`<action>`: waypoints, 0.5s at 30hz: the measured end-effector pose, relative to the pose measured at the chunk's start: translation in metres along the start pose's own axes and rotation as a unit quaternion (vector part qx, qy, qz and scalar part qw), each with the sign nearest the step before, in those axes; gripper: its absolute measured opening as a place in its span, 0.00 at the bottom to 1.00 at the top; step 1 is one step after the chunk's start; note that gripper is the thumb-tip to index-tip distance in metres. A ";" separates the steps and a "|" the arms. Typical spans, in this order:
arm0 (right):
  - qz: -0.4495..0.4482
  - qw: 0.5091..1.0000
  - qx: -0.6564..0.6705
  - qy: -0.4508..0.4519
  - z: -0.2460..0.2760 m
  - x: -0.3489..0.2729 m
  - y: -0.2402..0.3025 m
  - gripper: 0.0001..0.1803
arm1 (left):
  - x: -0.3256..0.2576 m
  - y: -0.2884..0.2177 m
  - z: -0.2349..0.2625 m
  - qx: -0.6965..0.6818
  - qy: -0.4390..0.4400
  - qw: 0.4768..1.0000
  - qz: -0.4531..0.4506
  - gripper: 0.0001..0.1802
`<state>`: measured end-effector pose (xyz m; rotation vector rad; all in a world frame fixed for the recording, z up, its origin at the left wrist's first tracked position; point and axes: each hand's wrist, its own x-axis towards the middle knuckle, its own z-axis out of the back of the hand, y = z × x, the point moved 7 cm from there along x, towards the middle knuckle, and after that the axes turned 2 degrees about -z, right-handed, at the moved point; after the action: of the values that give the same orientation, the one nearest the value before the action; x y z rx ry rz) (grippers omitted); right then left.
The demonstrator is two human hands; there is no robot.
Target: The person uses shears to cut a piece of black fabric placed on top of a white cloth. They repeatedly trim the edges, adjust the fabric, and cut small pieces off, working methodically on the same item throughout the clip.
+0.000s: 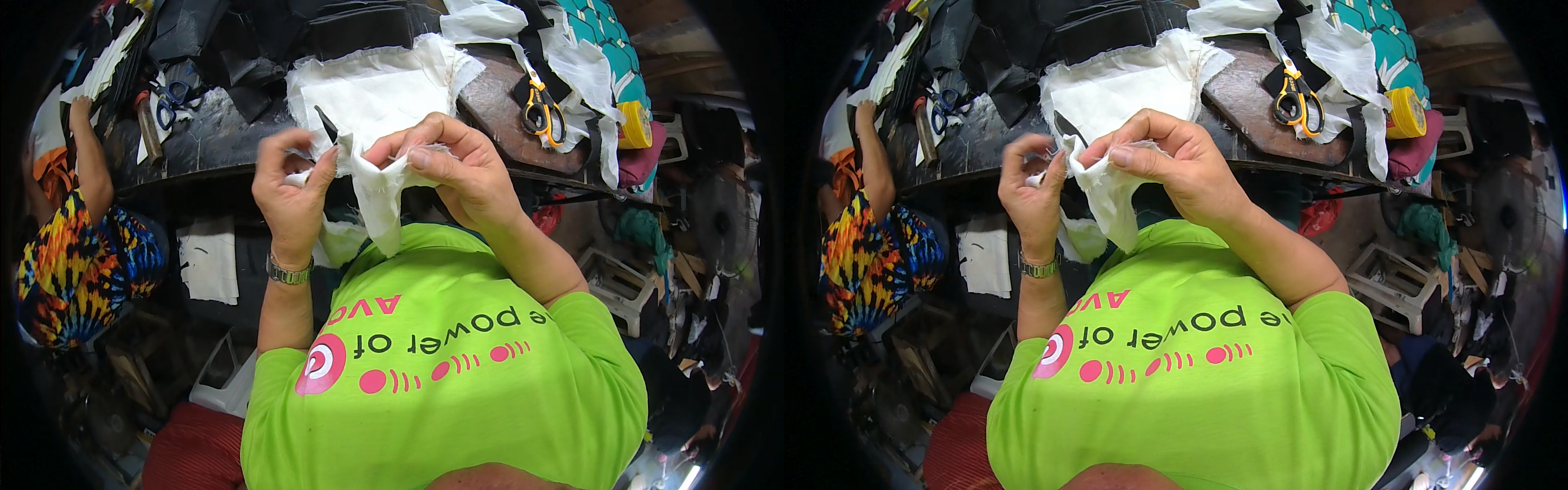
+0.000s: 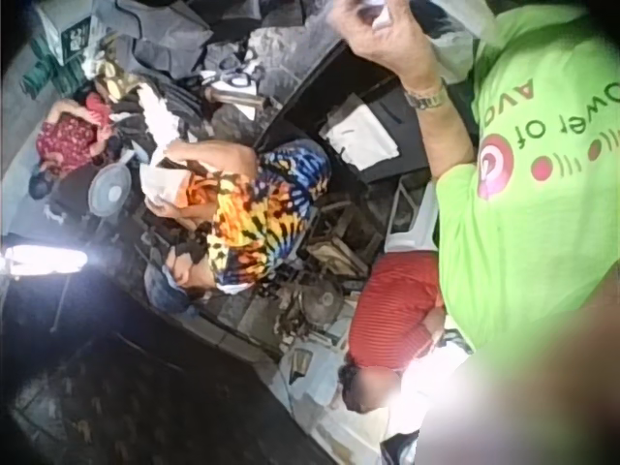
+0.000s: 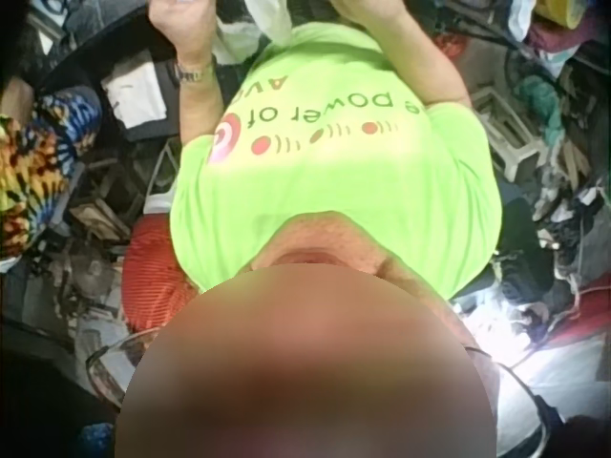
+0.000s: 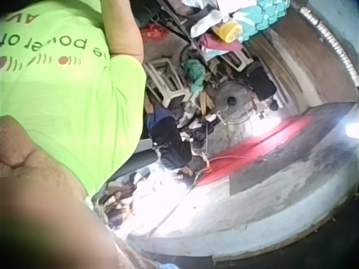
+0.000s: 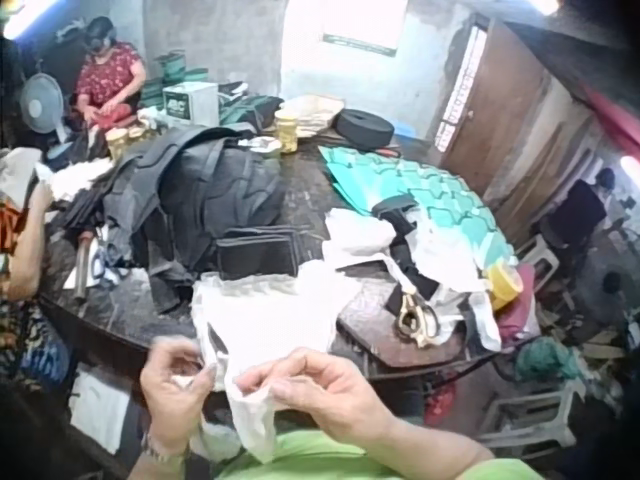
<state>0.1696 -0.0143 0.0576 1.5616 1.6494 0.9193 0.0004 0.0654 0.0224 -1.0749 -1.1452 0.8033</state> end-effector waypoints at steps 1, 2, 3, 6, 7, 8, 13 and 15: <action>-0.001 1.000 0.009 -0.006 0.001 0.000 -0.001 0.04 | -0.003 0.006 -0.003 -0.016 0.034 0.998 0.045 0.18; 0.005 1.000 -0.024 0.015 -0.002 0.000 -0.001 0.04 | -0.008 0.015 -0.008 -0.030 0.073 0.991 0.108 0.15; 0.015 0.998 -0.059 0.032 -0.006 -0.002 -0.001 0.04 | -0.012 0.018 -0.009 -0.082 0.090 0.982 0.142 0.17; 0.036 0.962 -0.254 0.097 -0.020 -0.010 -0.003 0.07 | -0.023 0.025 -0.023 -0.204 0.166 0.939 0.222 0.28; 0.078 0.933 -0.325 0.136 -0.030 -0.013 -0.004 0.09 | -0.024 0.026 -0.025 -0.213 0.162 0.937 0.223 0.26; 0.120 0.896 -0.391 0.172 -0.040 -0.016 -0.006 0.12 | -0.024 0.026 -0.027 -0.226 0.168 0.932 0.228 0.24; 0.157 0.870 -0.423 0.196 -0.044 -0.021 0.003 0.19 | -0.030 0.024 -0.028 -0.355 0.170 0.867 0.306 0.23; 0.111 0.940 -0.305 0.106 -0.019 -0.015 0.016 0.19 | -0.026 0.012 -0.021 -0.425 0.173 0.839 0.293 0.28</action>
<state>0.1623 -0.0298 0.0810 1.2506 1.1589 1.5878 0.0140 0.0402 0.0015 -2.2953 -0.8488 0.4918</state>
